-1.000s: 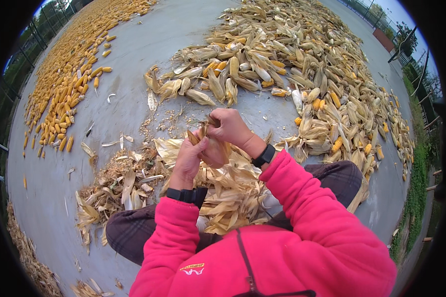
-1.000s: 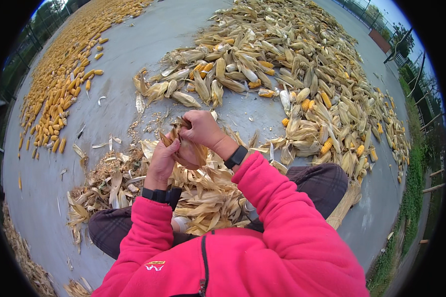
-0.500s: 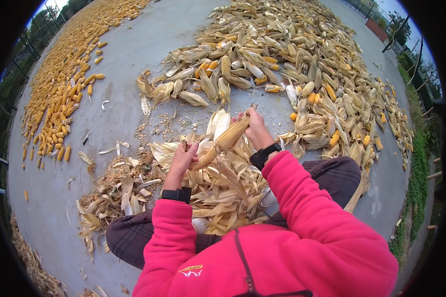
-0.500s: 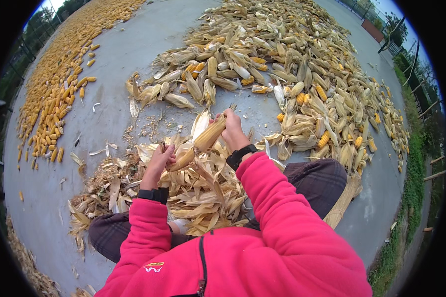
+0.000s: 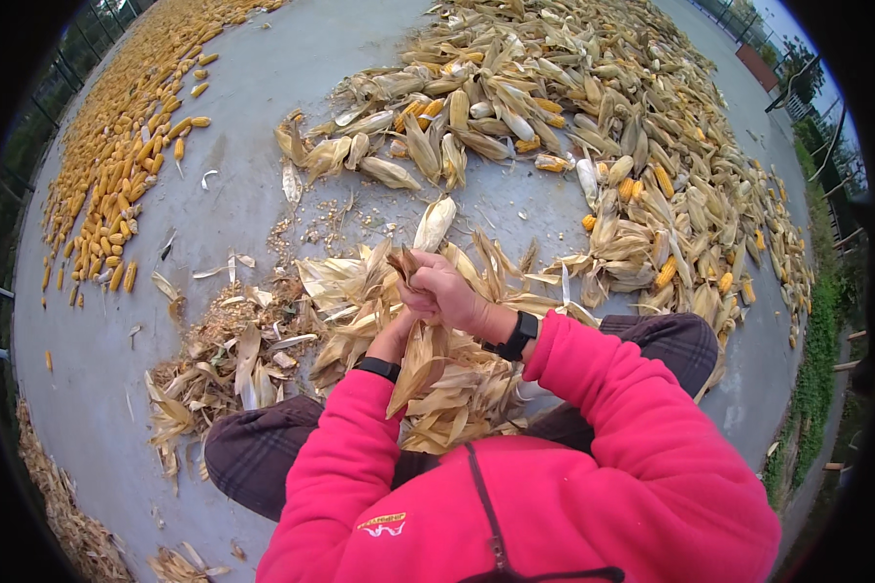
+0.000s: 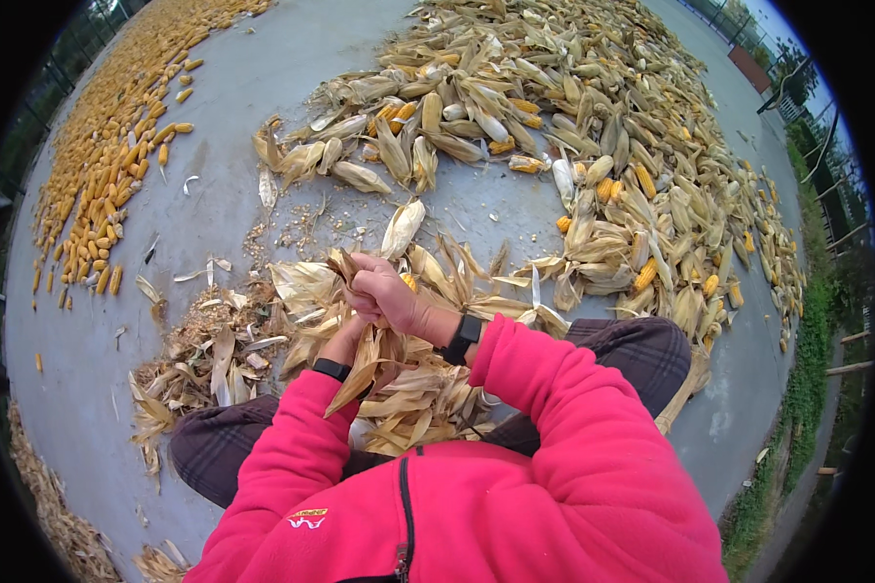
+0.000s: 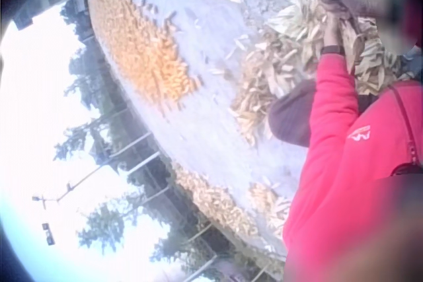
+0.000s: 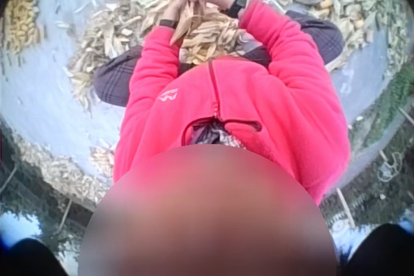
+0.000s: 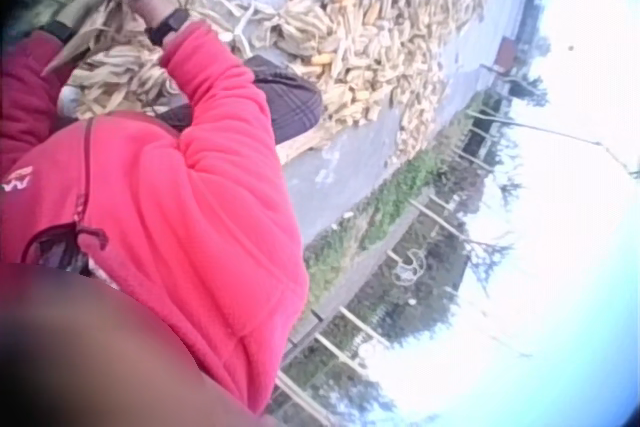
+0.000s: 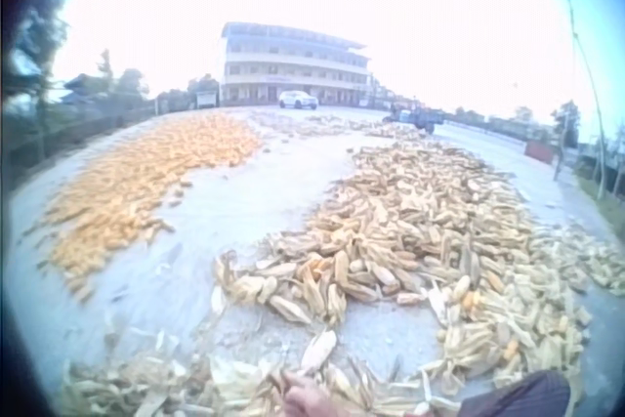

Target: The person sits on a concrete surface and repeatedly shucks corn cobs by hand, peeling back the husks and silk. Shucked cobs are placed in a growing pile to the left, while husks accumulate nearby.

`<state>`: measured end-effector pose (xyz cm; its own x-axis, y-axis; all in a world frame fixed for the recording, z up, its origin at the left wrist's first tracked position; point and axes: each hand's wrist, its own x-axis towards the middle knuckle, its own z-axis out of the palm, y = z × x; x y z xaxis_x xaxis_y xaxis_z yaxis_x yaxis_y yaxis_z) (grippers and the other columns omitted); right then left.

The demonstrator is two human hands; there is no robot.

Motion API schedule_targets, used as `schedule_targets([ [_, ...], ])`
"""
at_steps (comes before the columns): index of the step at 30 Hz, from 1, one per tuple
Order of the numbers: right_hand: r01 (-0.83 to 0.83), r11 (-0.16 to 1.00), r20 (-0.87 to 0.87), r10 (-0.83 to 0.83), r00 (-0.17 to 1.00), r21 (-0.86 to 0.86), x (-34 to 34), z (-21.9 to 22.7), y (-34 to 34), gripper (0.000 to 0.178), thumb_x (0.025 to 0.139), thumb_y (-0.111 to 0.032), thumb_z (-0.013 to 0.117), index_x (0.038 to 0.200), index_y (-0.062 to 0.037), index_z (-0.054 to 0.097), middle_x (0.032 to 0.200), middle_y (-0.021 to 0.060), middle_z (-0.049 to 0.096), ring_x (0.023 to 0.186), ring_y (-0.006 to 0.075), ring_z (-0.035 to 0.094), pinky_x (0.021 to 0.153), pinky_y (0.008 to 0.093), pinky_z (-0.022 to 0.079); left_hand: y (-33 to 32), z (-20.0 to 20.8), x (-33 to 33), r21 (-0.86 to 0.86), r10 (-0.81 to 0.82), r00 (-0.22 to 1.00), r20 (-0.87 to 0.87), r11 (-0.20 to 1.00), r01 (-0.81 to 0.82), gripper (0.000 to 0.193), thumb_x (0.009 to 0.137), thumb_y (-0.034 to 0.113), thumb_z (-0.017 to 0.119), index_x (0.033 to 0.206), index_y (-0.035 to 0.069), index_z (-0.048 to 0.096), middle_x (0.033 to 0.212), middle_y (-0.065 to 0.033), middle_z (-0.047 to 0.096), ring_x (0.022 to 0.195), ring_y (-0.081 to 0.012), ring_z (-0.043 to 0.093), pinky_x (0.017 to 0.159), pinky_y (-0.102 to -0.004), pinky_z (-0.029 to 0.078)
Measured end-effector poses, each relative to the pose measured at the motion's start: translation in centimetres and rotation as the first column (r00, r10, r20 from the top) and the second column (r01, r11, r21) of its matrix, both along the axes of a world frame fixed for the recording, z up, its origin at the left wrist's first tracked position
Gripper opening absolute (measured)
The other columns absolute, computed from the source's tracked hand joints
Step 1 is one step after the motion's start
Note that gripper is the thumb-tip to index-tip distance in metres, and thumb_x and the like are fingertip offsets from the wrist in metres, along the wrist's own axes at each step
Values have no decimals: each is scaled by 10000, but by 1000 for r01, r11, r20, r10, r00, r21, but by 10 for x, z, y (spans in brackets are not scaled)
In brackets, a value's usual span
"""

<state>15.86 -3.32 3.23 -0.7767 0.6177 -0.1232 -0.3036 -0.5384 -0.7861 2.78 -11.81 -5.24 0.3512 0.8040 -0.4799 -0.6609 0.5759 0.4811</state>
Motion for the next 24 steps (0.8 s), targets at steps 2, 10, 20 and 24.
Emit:
schedule_targets([
  [2, -77, 957, 138, 40, 990, 279, 4, -3, -16, 173, 857, -70, 472, 1015, -38, 534, 684, -15, 422, 571, 101, 406, 515, 263, 338, 4, -8, 1, -108, -123, 982, -145, 988, 108, 411, 923, 240, 711, 1277, 76, 582, 1198, -75, 664, 1112, -171, 636, 951, -336, 530],
  [10, -553, 626, 397, 386, 832, 550, 57, 12, -28, 332, 863, -246, 757, 1074, -15, 646, 949, 60, 648, 878, 162, 635, 816, 310, 526, 53, -20, 25, 277, 285, 856, -431, 945, -175, 421, 798, 91, 767, 1171, 53, 575, 1013, -28, 640, 862, -145, 625, 786, -324, 541],
  [20, 321, 517, 248, -756, 606, 794, 27, 6, 92, 205, 857, -146, 800, 958, 24, 745, 844, 78, 693, 825, 174, 673, 746, 297, 549, 49, 21, 41, 461, 440, 319, -839, 887, -10, 512, 751, 104, 748, 1209, 59, 522, 999, -118, 632, 909, -220, 625, 830, -364, 513],
  [24, 299, 247, 5, -779, 627, 921, 34, 7, 78, 122, 844, 41, 735, 959, -1, 746, 924, 73, 719, 871, 164, 690, 784, 270, 546, 50, 24, 35, 441, 431, 278, -858, 897, -31, 494, 740, 117, 762, 1179, 62, 543, 973, -116, 681, 900, -230, 669, 816, -381, 529],
])
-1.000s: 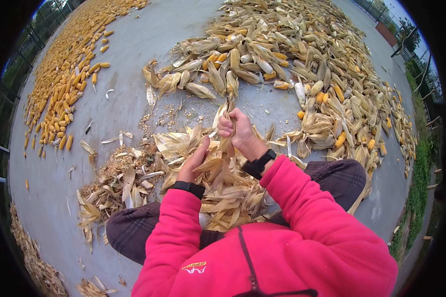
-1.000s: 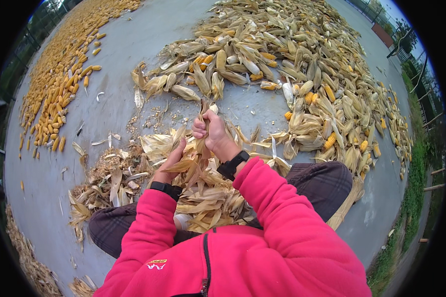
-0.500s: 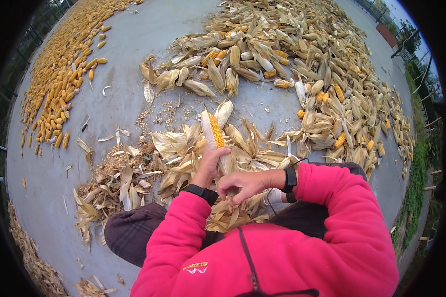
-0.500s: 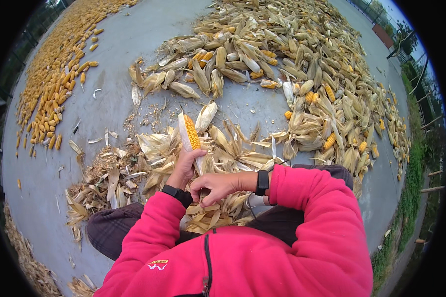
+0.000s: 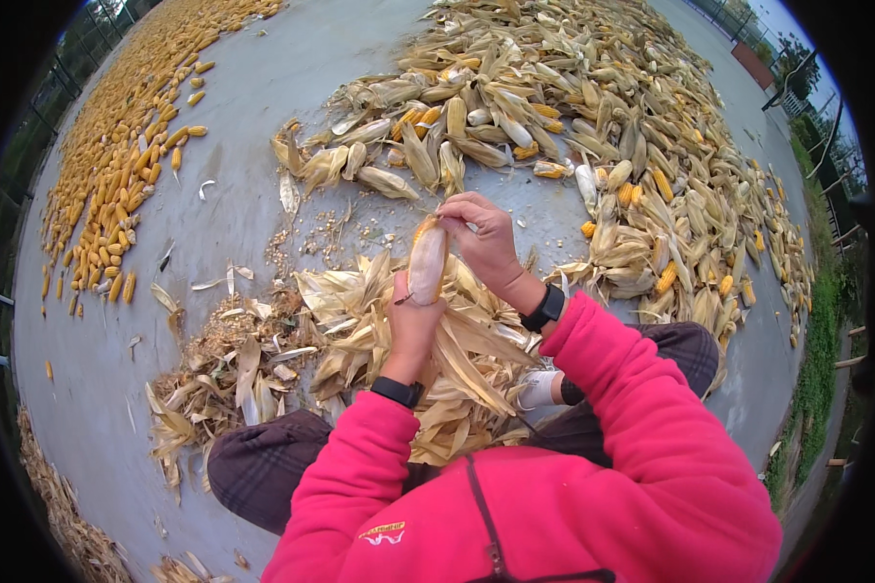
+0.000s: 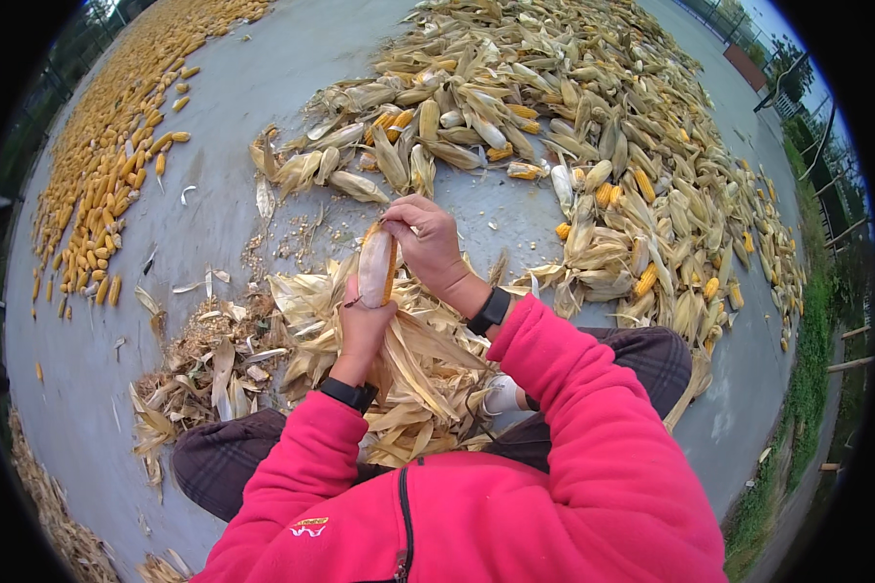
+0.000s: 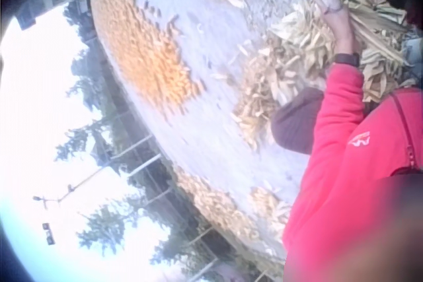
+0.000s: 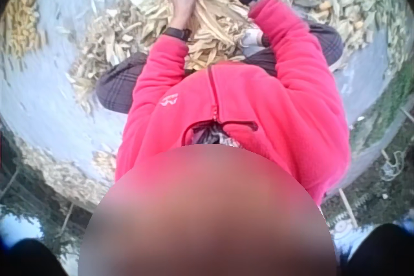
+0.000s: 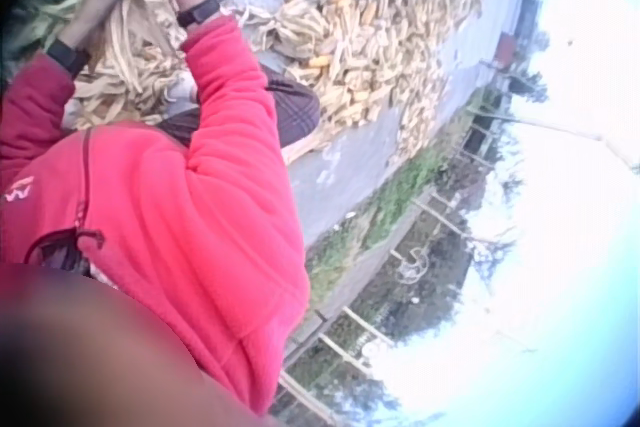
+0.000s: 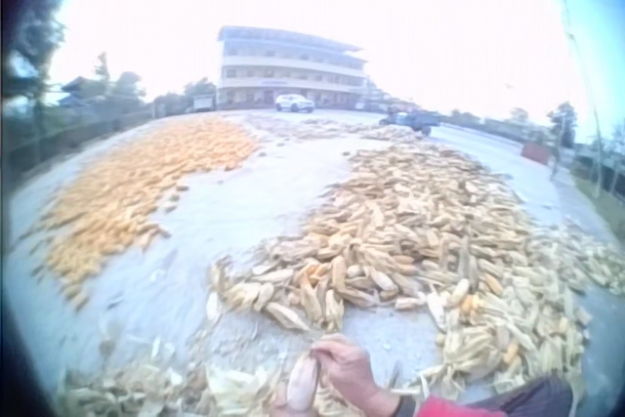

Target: The person sits on a concrete surface and repeatedly shucks corn cobs by hand, peeling back the husks and silk. Shucked cobs are placed in a growing pile to the left, while husks accumulate nearby.

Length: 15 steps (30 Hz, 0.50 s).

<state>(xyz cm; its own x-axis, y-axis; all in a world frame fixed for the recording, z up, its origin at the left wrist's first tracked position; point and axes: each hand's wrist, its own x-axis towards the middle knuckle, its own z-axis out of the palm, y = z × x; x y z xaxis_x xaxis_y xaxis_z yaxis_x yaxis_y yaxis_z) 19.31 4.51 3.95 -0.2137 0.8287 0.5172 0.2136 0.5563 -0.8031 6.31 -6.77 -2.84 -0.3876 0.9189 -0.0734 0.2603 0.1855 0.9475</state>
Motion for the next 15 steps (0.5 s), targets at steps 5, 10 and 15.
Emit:
schedule_targets([
  [5, -60, 946, -84, 34, 996, -319, -5, 12, -6, 28, 919, 19, 692, 942, 14, 706, 926, 73, 722, 859, 145, 690, 763, 286, 550, 8, -12, -10, -68, 18, 1000, 17, 998, -17, 461, 725, 108, 800, 1089, 52, 522, 908, -212, 704, 902, -359, 714, 786, -407, 540],
  [10, -703, 465, -386, 605, 696, -539, 1, 7, -26, 51, 1056, -68, 548, 1032, -23, 548, 820, 16, 627, 771, 92, 625, 734, 254, 508, 13, -14, -28, -82, -6, 719, 695, 993, 87, 724, 731, -13, 784, 1359, 47, 429, 1202, -48, 608, 1056, -192, 657, 886, -326, 553],
  [15, -634, 341, -351, 608, 712, -694, 22, -12, -54, 102, 1066, -115, 551, 1005, -34, 559, 850, 13, 620, 755, 95, 623, 724, 263, 508, 10, -3, -49, 223, -264, 300, 917, 961, 166, 621, 780, 20, 715, 1353, 34, 477, 1176, -96, 627, 1016, -214, 668, 893, -356, 565],
])
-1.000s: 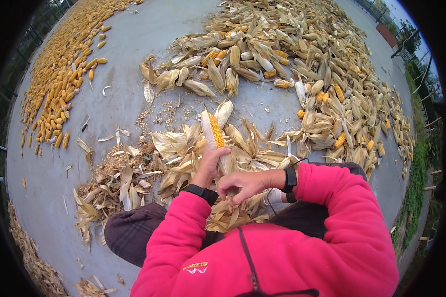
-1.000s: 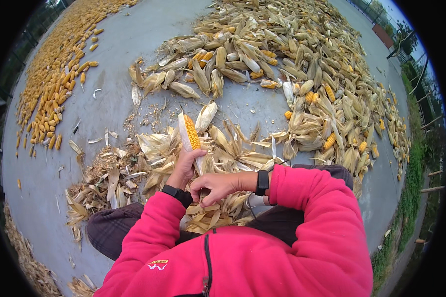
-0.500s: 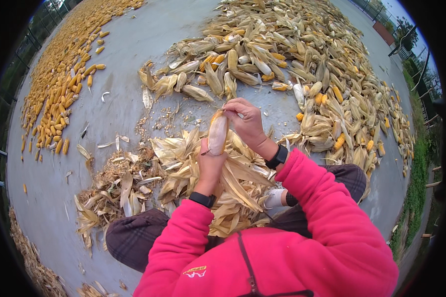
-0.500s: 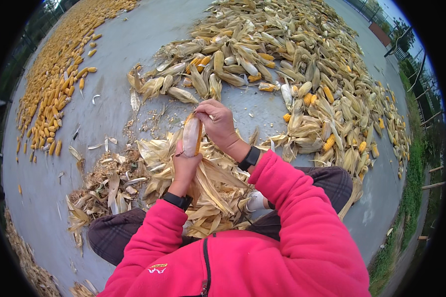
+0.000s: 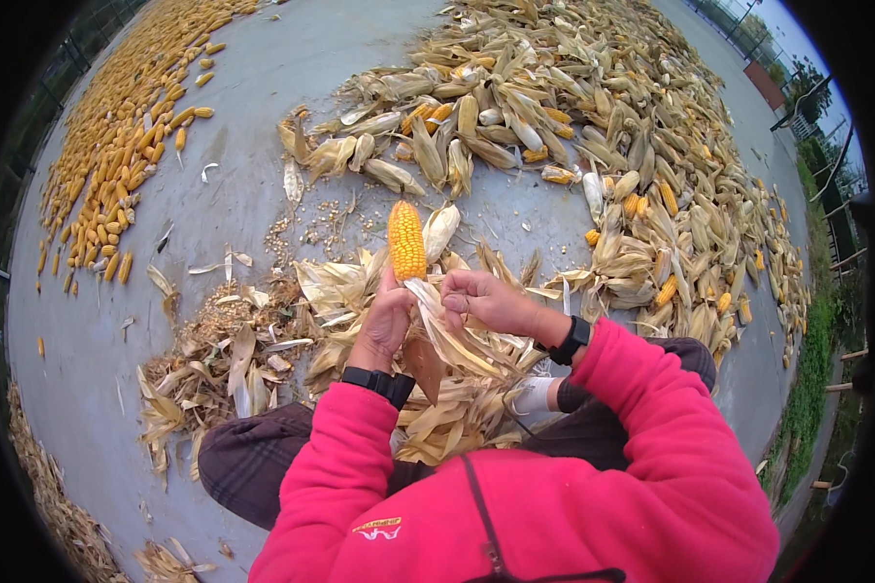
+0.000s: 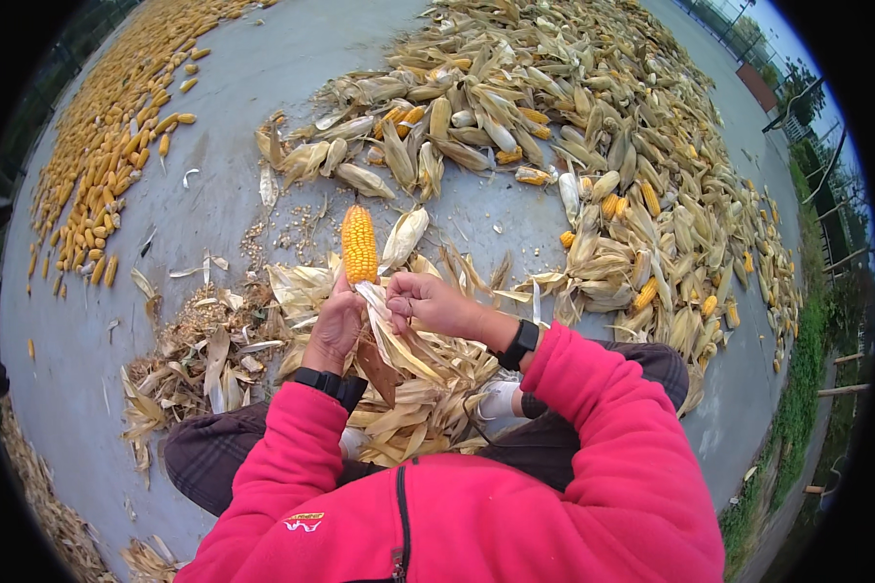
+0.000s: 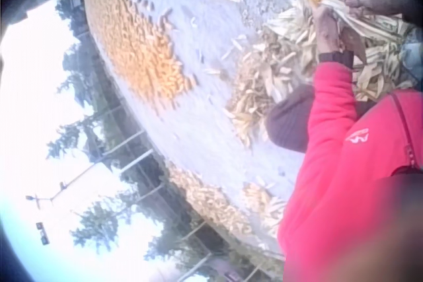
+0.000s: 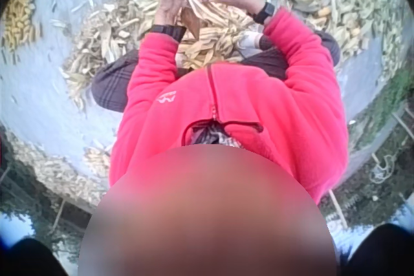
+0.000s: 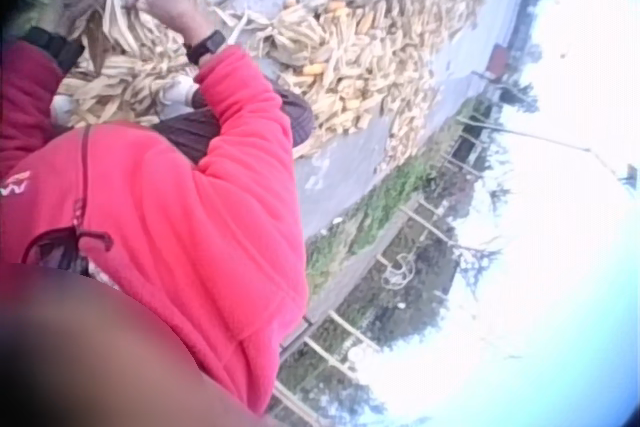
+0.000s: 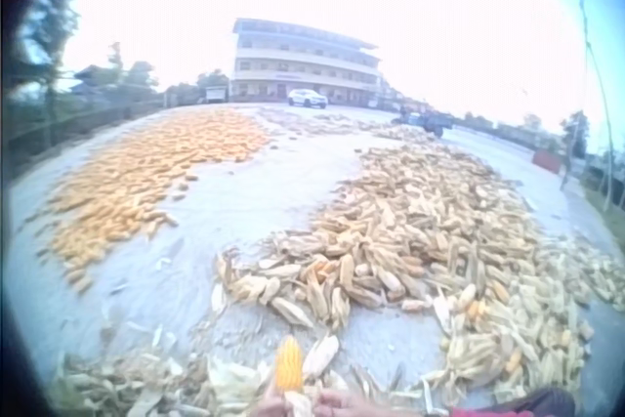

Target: The person sits on a concrete surface and repeatedly shucks corn cobs by hand, peeling back the husks and silk. Shucked cobs are placed in a growing pile to the left, while husks accumulate nearby.

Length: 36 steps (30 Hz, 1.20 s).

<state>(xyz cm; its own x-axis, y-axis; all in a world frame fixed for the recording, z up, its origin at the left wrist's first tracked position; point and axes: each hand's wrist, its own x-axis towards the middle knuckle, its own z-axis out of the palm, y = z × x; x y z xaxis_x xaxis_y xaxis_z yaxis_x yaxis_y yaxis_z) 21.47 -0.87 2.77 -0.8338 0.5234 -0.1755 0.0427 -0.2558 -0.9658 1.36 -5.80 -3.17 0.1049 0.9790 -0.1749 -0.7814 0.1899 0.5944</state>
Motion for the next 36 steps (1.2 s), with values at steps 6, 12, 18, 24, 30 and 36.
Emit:
schedule_targets([
  [6, 100, 990, 51, -95, 994, -102, 6, -13, 10, 303, 1001, -272, 692, 1104, -14, 570, 1012, 73, 663, 906, 139, 655, 812, 289, 525, -1, 7, 23, -143, -69, 992, -110, 988, 53, 380, 831, 78, 812, 1156, 13, 627, 989, -53, 690, 797, -158, 687, 699, -317, 572],
  [12, 508, 861, 140, -506, 851, 24, -8, -39, 26, 718, 886, -412, 818, 1339, 31, 481, 1140, 111, 638, 1043, 179, 616, 942, 325, 505, -8, -16, 67, -235, -221, 604, -766, 970, 56, 370, 793, 53, 759, 1141, -10, 650, 997, -29, 707, 853, -137, 670, 761, -297, 528],
  [18, 324, 871, 206, -417, 885, 370, -14, -42, 23, 748, 754, -277, 865, 1331, 13, 488, 1089, 103, 640, 968, 190, 637, 864, 343, 534, -23, -46, 76, -124, -226, 372, -900, 952, 278, 293, 824, 181, 712, 1070, 25, 685, 935, -153, 734, 850, -313, 715, 750, -425, 531],
  [24, 54, 992, 334, -13, 943, -115, 21, -101, 61, 564, 745, -109, 749, 1268, -25, 554, 1100, 162, 660, 934, 246, 681, 780, 374, 572, -37, -27, 94, -82, -130, 28, -991, 763, 641, 280, 859, 289, 739, 938, 36, 648, 765, -220, 665, 790, -405, 674, 736, -497, 519],
  [30, 711, 426, 465, -548, 695, -559, 60, -146, 121, 356, 919, -215, 686, 1201, -54, 541, 1142, 181, 628, 1043, 332, 665, 874, 533, 573, -9, -49, 38, -18, -11, -36, -999, 980, 199, 539, 860, 386, 795, 1198, -2, 634, 1165, -263, 619, 1127, -426, 603, 942, -475, 487],
  [36, 364, 848, -124, -438, 890, -385, -58, -121, 233, 791, 895, -420, 771, 1463, 10, 427, 1399, 210, 540, 1316, 385, 543, 1045, 498, 494, 18, -73, 17, 43, 43, 11, -999, 999, 10, 574, 875, 352, 786, 1255, -33, 595, 1188, -255, 566, 1140, -421, 564, 983, -468, 463],
])
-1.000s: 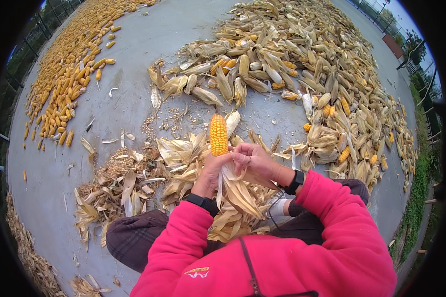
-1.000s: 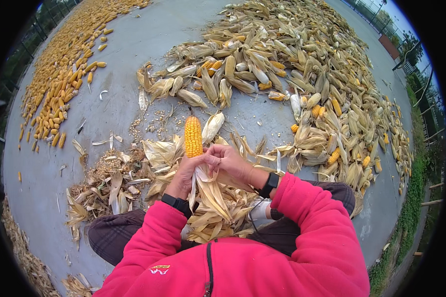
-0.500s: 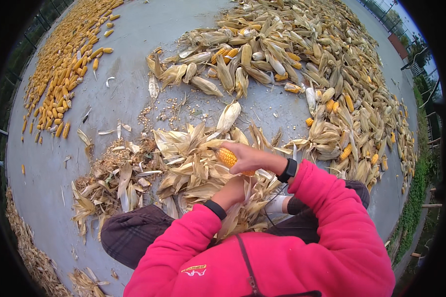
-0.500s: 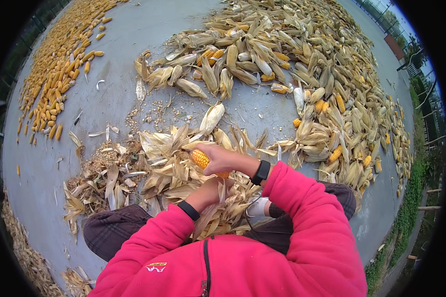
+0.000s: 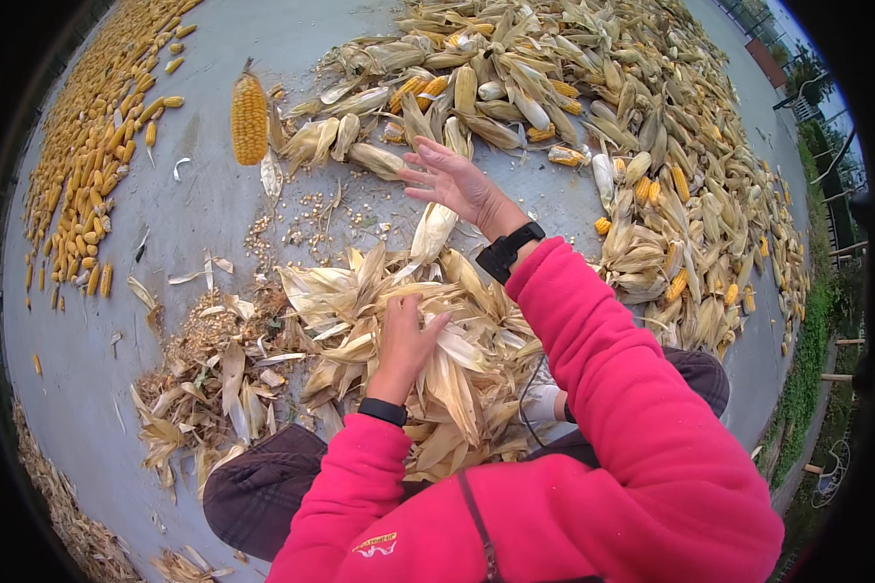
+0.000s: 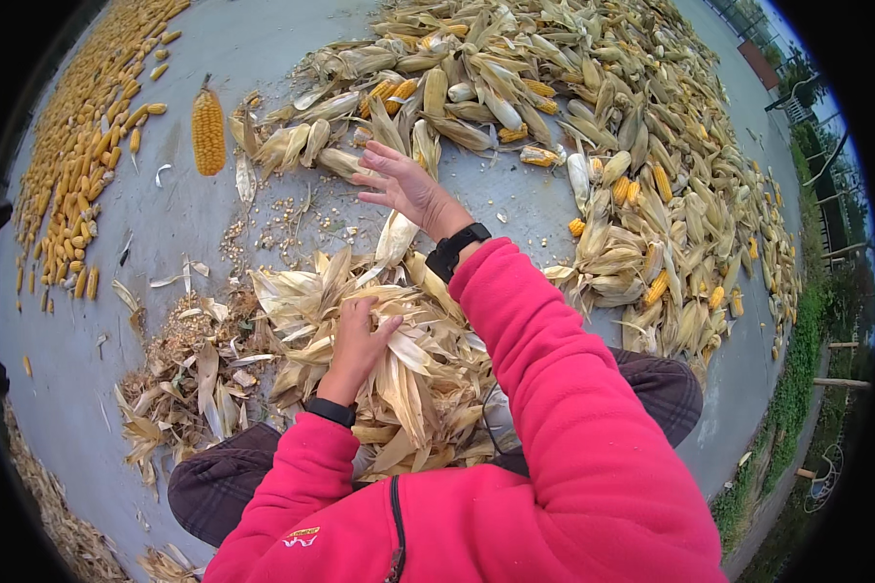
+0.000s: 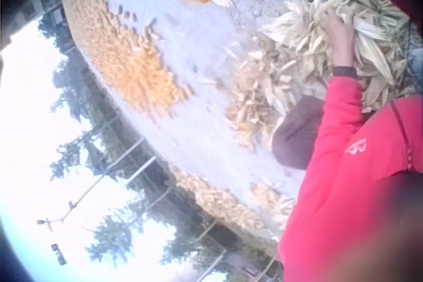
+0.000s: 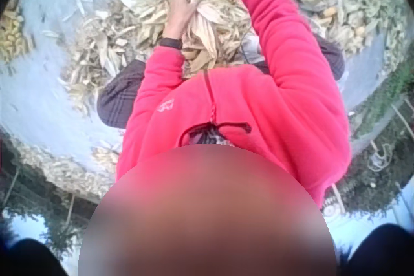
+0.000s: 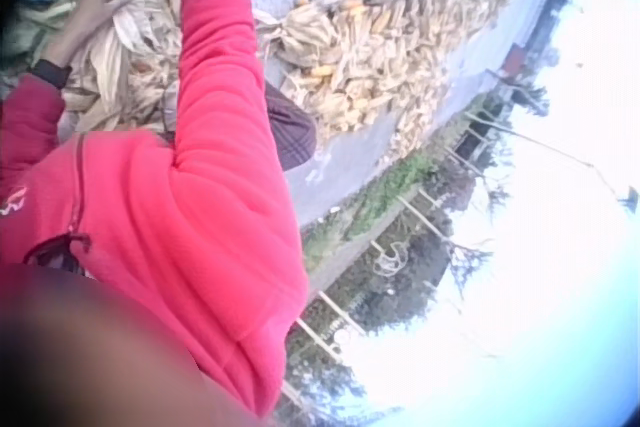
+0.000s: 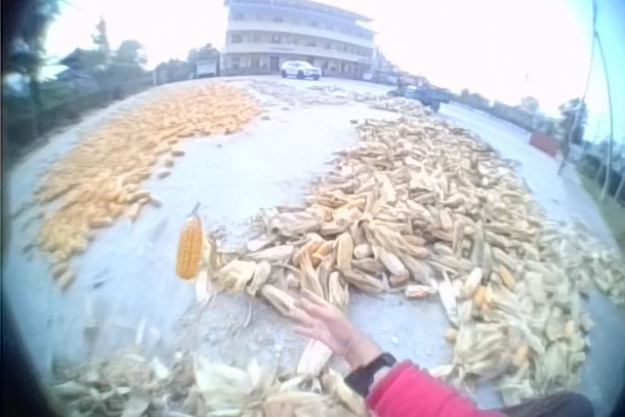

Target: The person sits on a concrete surface and repeatedly shucks corn cobs by hand, peeling back the husks and silk. Shucked cobs are placed in a growing pile to the left, while husks accumulate nearby.

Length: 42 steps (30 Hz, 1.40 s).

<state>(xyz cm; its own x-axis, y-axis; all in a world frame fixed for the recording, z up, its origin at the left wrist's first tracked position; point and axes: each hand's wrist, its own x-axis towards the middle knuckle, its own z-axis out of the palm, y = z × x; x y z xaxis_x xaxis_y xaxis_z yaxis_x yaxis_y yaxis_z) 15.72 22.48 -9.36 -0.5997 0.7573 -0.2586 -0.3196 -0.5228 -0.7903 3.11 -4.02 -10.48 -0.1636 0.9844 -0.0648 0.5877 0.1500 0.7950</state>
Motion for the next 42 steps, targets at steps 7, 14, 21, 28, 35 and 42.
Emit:
schedule_targets([
  [7, 188, 960, 884, -266, 385, 207, -33, -193, -11, 656, 684, -441, 888, 1068, 69, 737, 1121, 245, 735, 1046, 371, 725, 884, 407, 581, 22, -14, -22, 25, 84, 989, 124, 996, -88, 334, 877, 160, 780, 1128, -19, 651, 1084, -172, 622, 1017, -324, 628, 890, -405, 508],
  [14, 180, 982, 319, -188, 929, 53, -40, -125, -61, 529, 754, -161, 835, 1193, 50, 627, 1092, 99, 718, 908, 182, 692, 766, 311, 547, 43, -10, -46, -99, 368, 795, 483, 925, -368, 319, 973, 179, 706, 1221, -13, 647, 1137, -111, 649, 1018, -193, 639, 902, -340, 519],
  [21, -413, 147, 417, -573, 705, 899, -45, 17, -167, 728, 591, -158, 829, 1276, -54, 605, 1035, 118, 563, 945, 352, 523, 881, 445, 479, 44, 36, -60, -162, 427, 396, 813, 819, -550, 742, 987, 323, 720, 1484, -69, 332, 1300, -156, 567, 1133, -203, 586, 958, -360, 494],
  [28, -169, 539, 417, -380, 826, 825, -29, 69, -210, 818, 751, -315, 903, 1409, -3, 532, 1278, 143, 614, 1201, 282, 575, 1031, 378, 471, 16, 79, -50, -53, 271, 217, 938, 729, -682, 483, 1069, 376, 564, 1336, -21, 503, 1249, -116, 605, 1118, -186, 605, 968, -328, 491],
  [35, -181, 846, 295, 30, 955, 501, -15, 73, -241, 731, 789, -282, 913, 1360, 30, 581, 1205, 86, 697, 1071, 129, 635, 971, 307, 514, -3, 95, -61, -124, 101, -73, 992, 844, -522, 398, 1115, 311, 437, 1182, -21, 648, 1115, -114, 711, 1005, -196, 686, 921, -354, 563],
  [42, -221, 826, 304, 64, 951, 518, -9, 109, -247, 715, 777, -177, 914, 1364, 48, 574, 1203, 73, 692, 1070, 129, 639, 953, 297, 522, -17, 130, -81, 22, 54, 124, 991, 841, -540, 334, 1019, 313, 656, 1096, -6, 712, 1056, -92, 743, 912, -165, 697, 820, -297, 567],
])
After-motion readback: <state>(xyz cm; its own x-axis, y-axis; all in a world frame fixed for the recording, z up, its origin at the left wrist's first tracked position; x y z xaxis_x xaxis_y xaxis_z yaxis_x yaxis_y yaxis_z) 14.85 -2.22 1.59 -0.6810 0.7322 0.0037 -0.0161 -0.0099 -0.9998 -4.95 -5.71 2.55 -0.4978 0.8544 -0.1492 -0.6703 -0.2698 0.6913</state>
